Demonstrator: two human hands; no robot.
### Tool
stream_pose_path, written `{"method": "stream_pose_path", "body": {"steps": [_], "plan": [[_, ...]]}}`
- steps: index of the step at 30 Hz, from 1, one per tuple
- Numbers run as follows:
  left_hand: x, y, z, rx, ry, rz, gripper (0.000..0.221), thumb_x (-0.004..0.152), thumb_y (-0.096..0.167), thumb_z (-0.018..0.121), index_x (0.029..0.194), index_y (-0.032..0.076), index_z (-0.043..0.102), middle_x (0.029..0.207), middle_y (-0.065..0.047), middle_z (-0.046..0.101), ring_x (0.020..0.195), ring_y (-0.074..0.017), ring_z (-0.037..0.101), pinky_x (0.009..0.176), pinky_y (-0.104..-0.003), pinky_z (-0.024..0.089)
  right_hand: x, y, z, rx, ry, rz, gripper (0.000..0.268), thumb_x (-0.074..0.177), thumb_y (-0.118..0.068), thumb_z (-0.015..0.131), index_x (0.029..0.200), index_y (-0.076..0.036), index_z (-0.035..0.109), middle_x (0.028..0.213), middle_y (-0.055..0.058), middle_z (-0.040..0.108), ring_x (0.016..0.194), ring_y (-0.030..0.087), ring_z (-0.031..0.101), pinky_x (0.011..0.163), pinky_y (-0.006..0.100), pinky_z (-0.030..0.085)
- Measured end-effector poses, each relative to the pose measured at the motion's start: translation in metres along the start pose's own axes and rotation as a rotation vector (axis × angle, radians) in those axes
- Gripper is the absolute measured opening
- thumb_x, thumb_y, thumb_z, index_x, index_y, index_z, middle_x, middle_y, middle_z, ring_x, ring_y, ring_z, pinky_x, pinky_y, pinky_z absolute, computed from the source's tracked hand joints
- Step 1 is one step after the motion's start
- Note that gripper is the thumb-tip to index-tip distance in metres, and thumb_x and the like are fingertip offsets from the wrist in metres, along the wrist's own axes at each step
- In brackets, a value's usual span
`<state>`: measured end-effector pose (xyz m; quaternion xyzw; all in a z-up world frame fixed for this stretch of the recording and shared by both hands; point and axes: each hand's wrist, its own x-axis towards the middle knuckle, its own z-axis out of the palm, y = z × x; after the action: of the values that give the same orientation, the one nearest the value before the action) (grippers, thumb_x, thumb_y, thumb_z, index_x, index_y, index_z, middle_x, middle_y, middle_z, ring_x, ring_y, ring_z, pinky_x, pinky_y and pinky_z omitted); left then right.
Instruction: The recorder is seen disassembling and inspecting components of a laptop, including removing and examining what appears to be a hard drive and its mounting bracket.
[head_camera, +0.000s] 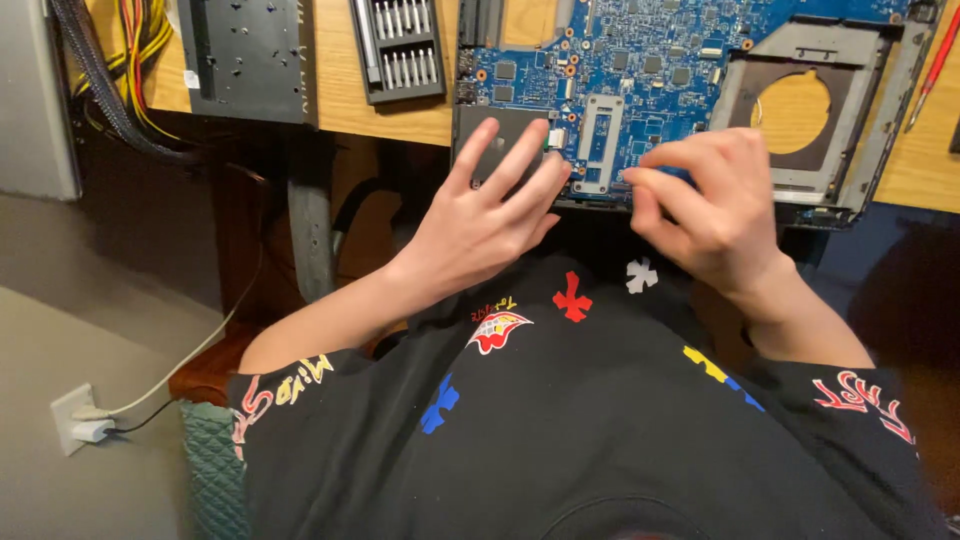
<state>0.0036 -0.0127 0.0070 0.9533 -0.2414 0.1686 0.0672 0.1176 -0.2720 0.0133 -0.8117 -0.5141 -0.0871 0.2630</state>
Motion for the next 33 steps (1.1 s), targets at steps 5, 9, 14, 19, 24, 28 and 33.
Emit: {"method": "stream_pose_path", "body": {"steps": [5,9,14,19,24,28,33], "plan": [[0.006,-0.004,-0.005,-0.035,-0.048,0.107,0.026,0.104,0.018,0.07,0.118,-0.003,0.072,0.139,-0.012,0.057,0.152,-0.03,0.041,0.127,-0.055,0.029,0.01,-0.006,0.005,0.016,-0.083,-0.117,0.027,0.089,-0.012,0.084,0.113,-0.008,0.074,0.11,0.004,0.066,0.101,0.027,0.061,0.09,0.044,0.044],[0.007,-0.007,-0.006,-0.017,-0.034,0.126,0.026,0.103,0.014,0.067,0.119,-0.006,0.073,0.139,-0.012,0.057,0.151,-0.0315,0.041,0.127,-0.054,0.029,0.018,-0.013,0.004,-0.077,-0.128,-0.127,0.036,0.091,-0.022,0.084,0.123,-0.008,0.075,0.113,0.004,0.063,0.104,0.026,0.056,0.093,0.043,0.043],[0.008,-0.005,-0.006,-0.036,-0.05,0.126,0.03,0.098,0.014,0.065,0.118,-0.007,0.072,0.137,-0.013,0.058,0.149,-0.0318,0.043,0.126,-0.051,0.031,0.018,-0.015,0.011,-0.145,-0.139,-0.18,0.034,0.09,-0.022,0.083,0.118,-0.006,0.074,0.111,0.001,0.064,0.104,0.022,0.057,0.091,0.042,0.042],[0.016,0.003,-0.01,0.001,-0.083,0.161,0.029,0.094,0.011,0.064,0.114,-0.008,0.07,0.137,-0.016,0.06,0.146,-0.0329,0.047,0.123,-0.049,0.035,0.021,-0.017,0.004,-0.169,-0.122,-0.133,0.033,0.089,-0.021,0.082,0.118,-0.008,0.074,0.11,0.001,0.063,0.107,0.022,0.058,0.092,0.042,0.042],[0.019,0.009,-0.006,0.059,-0.067,0.051,0.032,0.093,0.01,0.064,0.119,-0.008,0.07,0.131,-0.016,0.062,0.138,-0.0311,0.054,0.116,-0.048,0.04,0.01,0.017,-0.024,0.102,-0.007,-0.002,0.023,0.088,-0.013,0.079,0.111,-0.012,0.075,0.11,0.006,0.066,0.106,0.025,0.059,0.092,0.045,0.043],[0.023,0.009,-0.008,0.079,-0.056,0.038,0.036,0.089,0.01,0.066,0.122,-0.006,0.07,0.131,-0.015,0.063,0.135,-0.03,0.057,0.113,-0.049,0.042,-0.036,0.077,-0.055,-0.141,0.231,0.25,0.017,0.095,0.003,0.072,0.109,-0.006,0.077,0.112,0.007,0.067,0.107,0.027,0.056,0.095,0.039,0.046],[0.018,0.004,-0.003,-0.025,-0.061,-0.015,0.044,0.088,0.017,0.073,0.127,-0.002,0.069,0.131,-0.013,0.064,0.13,-0.0312,0.058,0.111,-0.052,0.04,-0.086,0.135,-0.064,-0.318,0.329,0.424,0.016,0.099,0.005,0.063,0.111,-0.001,0.072,0.11,0.011,0.061,0.112,0.028,0.053,0.101,0.038,0.047]]}}
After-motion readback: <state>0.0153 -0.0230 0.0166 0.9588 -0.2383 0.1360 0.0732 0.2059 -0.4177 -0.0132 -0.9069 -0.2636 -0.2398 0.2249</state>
